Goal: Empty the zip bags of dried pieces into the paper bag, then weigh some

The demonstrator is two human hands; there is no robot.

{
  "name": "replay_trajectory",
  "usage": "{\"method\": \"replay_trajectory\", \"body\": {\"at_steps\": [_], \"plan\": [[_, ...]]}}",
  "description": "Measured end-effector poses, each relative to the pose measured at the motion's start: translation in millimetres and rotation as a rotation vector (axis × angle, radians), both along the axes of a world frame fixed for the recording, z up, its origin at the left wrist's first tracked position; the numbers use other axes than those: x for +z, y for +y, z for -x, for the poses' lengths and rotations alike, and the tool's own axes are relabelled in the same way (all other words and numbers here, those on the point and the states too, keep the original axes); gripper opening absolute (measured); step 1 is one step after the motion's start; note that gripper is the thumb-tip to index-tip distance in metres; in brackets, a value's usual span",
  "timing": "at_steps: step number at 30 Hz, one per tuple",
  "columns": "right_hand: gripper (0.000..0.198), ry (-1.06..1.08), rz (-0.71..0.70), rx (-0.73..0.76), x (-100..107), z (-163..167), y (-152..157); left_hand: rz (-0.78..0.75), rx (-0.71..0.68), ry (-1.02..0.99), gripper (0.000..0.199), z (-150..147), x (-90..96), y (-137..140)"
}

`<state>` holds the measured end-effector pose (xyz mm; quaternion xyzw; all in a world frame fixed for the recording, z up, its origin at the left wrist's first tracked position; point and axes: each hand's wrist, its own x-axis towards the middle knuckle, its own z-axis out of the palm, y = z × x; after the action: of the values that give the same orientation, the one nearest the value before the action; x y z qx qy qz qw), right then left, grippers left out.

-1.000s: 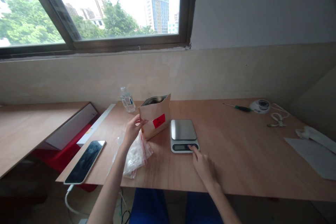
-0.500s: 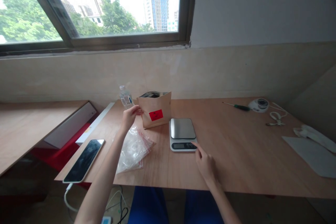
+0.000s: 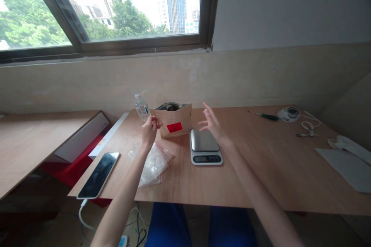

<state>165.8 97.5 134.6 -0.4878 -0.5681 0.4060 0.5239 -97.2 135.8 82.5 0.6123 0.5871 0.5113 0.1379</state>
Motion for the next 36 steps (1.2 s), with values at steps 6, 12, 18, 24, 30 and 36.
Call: {"method": "replay_trajectory", "body": {"at_steps": [6, 12, 18, 24, 30, 36], "plan": [[0.056, -0.025, -0.072, 0.254, 20.8, 34.2, 6.0, -0.004, 0.061, 0.011, 0.022, -6.8, -9.9, -24.7], [0.04, -0.02, -0.256, 0.106, -20.5, 54.7, -8.2, 0.018, 0.056, -0.019, 0.022, 4.2, -13.3, -30.5], [0.031, -0.045, -0.431, 0.034, -37.8, 60.9, -5.3, 0.068, -0.056, -0.599, 0.036, 11.7, -8.9, -37.8], [0.029, -0.063, -0.441, -0.037, -49.1, 73.9, -23.4, 0.146, -0.239, -0.861, 0.044, 3.9, 3.8, -69.3], [0.029, -0.165, -0.447, -0.071, -77.8, 78.4, -27.7, 0.139, -0.194, -0.683, 0.042, -1.1, -13.3, -76.3], [0.028, -0.265, -0.372, -0.056, -102.9, 75.1, -7.2, 0.141, -0.125, -0.392, 0.039, 6.7, -42.1, -64.5]]}}
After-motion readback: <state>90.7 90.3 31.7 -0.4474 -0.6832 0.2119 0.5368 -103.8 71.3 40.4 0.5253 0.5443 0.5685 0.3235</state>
